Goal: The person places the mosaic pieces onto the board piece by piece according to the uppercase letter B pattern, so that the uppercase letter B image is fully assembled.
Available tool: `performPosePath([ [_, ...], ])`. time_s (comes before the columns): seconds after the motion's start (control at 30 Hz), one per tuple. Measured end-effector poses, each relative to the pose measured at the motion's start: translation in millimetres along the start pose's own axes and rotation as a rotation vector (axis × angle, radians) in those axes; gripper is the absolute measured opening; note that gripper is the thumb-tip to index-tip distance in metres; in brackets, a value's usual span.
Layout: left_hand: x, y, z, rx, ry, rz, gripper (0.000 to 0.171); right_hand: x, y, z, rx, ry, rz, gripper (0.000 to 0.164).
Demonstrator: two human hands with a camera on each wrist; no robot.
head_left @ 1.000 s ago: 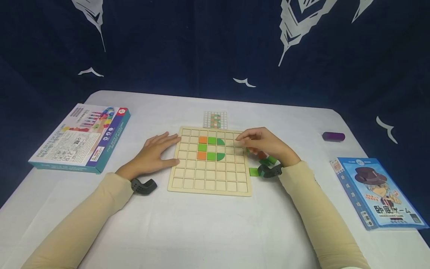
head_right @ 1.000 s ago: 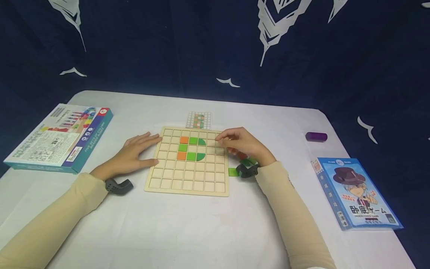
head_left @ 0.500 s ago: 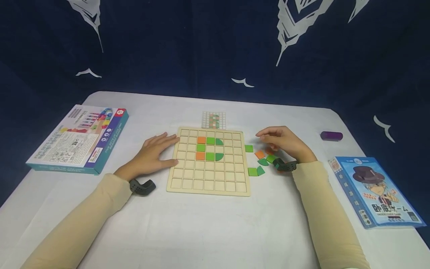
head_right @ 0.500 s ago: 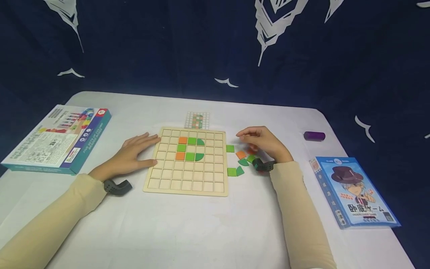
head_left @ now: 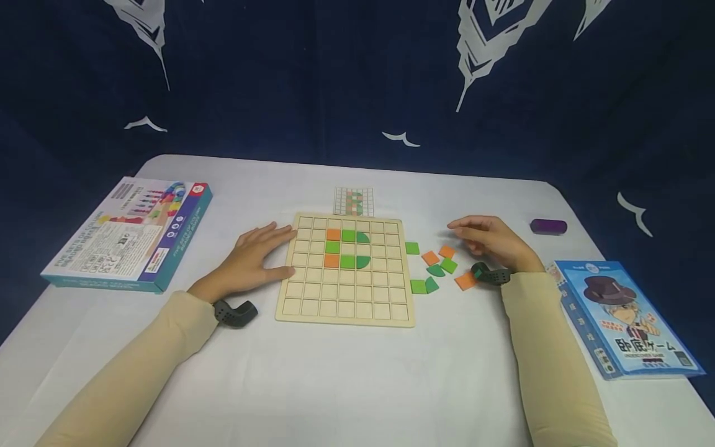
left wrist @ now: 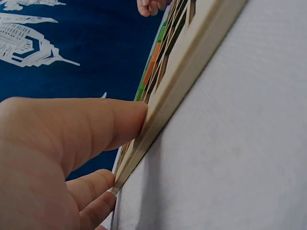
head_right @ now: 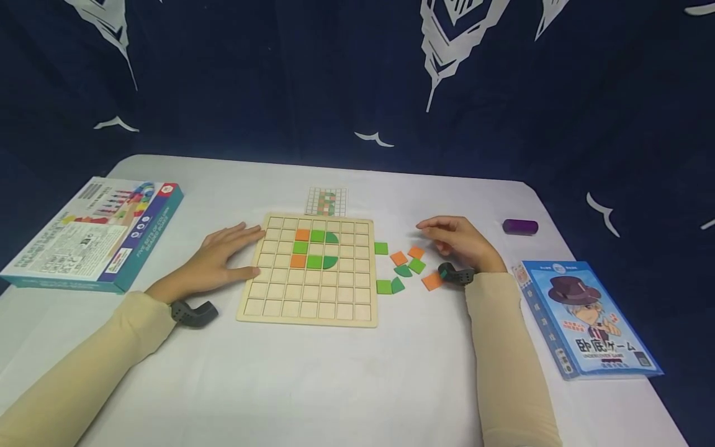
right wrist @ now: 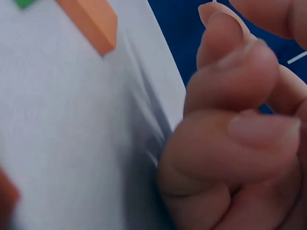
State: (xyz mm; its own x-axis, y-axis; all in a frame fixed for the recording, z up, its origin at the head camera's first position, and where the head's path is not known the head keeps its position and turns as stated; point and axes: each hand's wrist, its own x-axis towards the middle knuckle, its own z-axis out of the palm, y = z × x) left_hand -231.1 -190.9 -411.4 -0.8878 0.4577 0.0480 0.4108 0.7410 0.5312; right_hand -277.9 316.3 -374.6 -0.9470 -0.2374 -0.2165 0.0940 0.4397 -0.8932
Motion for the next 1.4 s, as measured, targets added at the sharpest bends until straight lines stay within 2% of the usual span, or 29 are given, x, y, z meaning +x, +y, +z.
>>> performPosePath([
  [0.13,-0.1,-0.1,0.2,0.002,0.003,0.006,0.082,-1,4,-3,0.015,-0.026,0.011,0.032],
  [0.4,0.3,-0.7,0.1,0.0,0.002,0.003,0.082,-2,11,-6,-0.046,-0.102,-0.031,0.041],
  [0.67,0.2,0.1,0.5,0.005,-0.003,-0.009,0.082,2,12,-5,-0.109,-0.205,-0.121,0.044],
  [0.83,0.7,-0.6,0.7,0.002,-0.002,-0.009,0.082,4,9,-2,-0.174,-0.237,-0.185,0.043],
  [1.07,0.9,-2.7,1.4,0.0,0.001,0.0,0.082,4,4,2,-0.266,-0.212,-0.151,0.042],
  [1.4,0.6,-1.6,1.1,-0.002,0.003,0.004,0.081,6,6,1,-0.271,-0.146,-0.087,0.042],
])
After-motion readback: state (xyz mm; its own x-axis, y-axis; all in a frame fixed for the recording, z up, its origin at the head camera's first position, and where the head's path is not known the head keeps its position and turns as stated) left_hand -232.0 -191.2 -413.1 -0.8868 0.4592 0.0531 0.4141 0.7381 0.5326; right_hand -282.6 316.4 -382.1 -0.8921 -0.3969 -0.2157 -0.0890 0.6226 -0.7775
